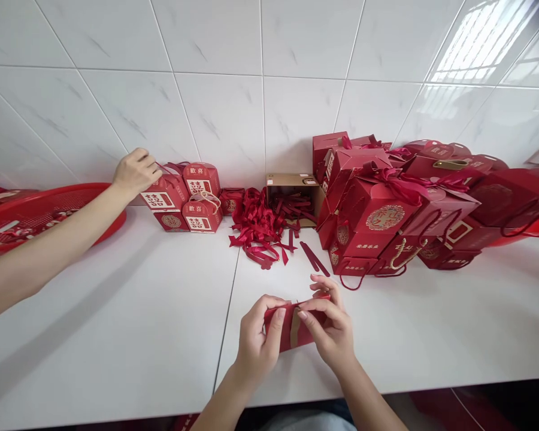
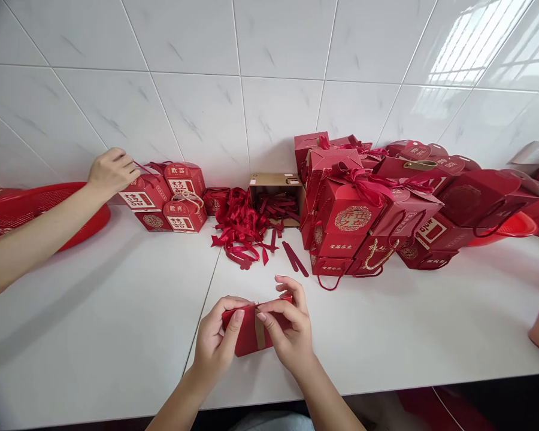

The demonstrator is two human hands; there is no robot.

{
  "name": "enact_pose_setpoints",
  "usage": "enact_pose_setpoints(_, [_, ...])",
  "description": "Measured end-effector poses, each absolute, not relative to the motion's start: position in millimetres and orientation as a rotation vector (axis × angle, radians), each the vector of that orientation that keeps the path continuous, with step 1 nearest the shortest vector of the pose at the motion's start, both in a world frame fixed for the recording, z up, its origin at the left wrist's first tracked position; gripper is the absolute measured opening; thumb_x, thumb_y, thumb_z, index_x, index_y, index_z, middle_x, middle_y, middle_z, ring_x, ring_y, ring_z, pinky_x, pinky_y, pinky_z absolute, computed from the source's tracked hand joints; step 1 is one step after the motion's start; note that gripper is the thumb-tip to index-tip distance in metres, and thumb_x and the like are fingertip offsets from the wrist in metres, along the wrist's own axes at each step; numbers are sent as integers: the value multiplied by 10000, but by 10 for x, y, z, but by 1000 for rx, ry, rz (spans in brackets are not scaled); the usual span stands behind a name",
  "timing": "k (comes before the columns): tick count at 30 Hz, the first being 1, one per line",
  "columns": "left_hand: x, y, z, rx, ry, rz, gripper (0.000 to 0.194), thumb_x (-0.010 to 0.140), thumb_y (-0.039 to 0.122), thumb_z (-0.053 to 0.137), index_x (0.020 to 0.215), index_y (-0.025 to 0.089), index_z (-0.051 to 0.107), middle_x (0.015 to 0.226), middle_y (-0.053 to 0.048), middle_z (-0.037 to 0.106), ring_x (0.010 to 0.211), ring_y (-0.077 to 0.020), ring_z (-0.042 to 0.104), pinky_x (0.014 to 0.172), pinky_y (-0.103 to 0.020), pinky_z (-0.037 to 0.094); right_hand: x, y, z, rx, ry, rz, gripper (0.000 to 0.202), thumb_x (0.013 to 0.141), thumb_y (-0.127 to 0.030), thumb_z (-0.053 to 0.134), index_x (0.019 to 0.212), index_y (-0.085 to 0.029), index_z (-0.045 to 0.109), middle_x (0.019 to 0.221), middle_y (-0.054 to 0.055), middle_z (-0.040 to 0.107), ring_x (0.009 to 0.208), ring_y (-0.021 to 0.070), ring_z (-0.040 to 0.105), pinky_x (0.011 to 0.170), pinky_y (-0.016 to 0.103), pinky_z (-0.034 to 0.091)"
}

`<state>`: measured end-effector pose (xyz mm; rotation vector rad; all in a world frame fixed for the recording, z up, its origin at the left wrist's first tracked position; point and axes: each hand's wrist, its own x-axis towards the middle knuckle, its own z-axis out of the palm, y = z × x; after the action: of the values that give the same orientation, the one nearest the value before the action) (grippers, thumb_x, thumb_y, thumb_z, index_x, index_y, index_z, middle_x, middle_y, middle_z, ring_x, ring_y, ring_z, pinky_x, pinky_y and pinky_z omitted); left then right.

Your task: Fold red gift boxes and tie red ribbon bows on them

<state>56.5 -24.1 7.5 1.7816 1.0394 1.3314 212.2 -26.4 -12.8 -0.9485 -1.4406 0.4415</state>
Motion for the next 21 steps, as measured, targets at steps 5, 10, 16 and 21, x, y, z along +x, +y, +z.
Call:
enact_pose_setpoints(5, [570, -246, 18, 1801, 1020, 1306, 88, 950, 251, 491, 996, 212, 555, 922, -51, 653, 830, -177, 664, 717, -298, 547, 2109, -225, -128, -972, -1316, 665, 501, 819, -243, 689, 1270, -262, 473, 981, 49, 647, 823, 188, 651, 726, 356, 561])
enact_pose_setpoints(10, [627, -249, -115, 1883, 1190, 1370, 477, 750, 256, 755, 1112, 245, 444, 1020, -52, 580, 884, -206, 642, 726, -341, 566, 2086, -234, -109, -940, -1271, 653, 264, 788, -181, 697, 981, -240, 527, 775, -20, 602, 641, 131, 613, 571, 248, 532])
enact_pose_setpoints(16, [535, -236, -37, 2045, 1245, 1422, 475, 831, 244, 670, 1238, 236, 426, 1150, -102, 559, 1049, -230, 589, 886, -412, 525, 2113, -305, -5, -941, -1303, 476, 233, 788, -167, 686, 944, -234, 526, 801, -6, 571, 708, 139, 582, 628, 260, 519])
enact_pose_setpoints(21, [293, -278, 194, 2048, 1309, 1134, 119, 876, 318, 624, 859, 215, 567, 799, -16, 622, 724, -170, 601, 629, -280, 511, 2171, -335, 37, -954, -1320, 410, 221, 801, -186, 678, 946, -225, 517, 823, 14, 560, 748, 159, 578, 638, 281, 513])
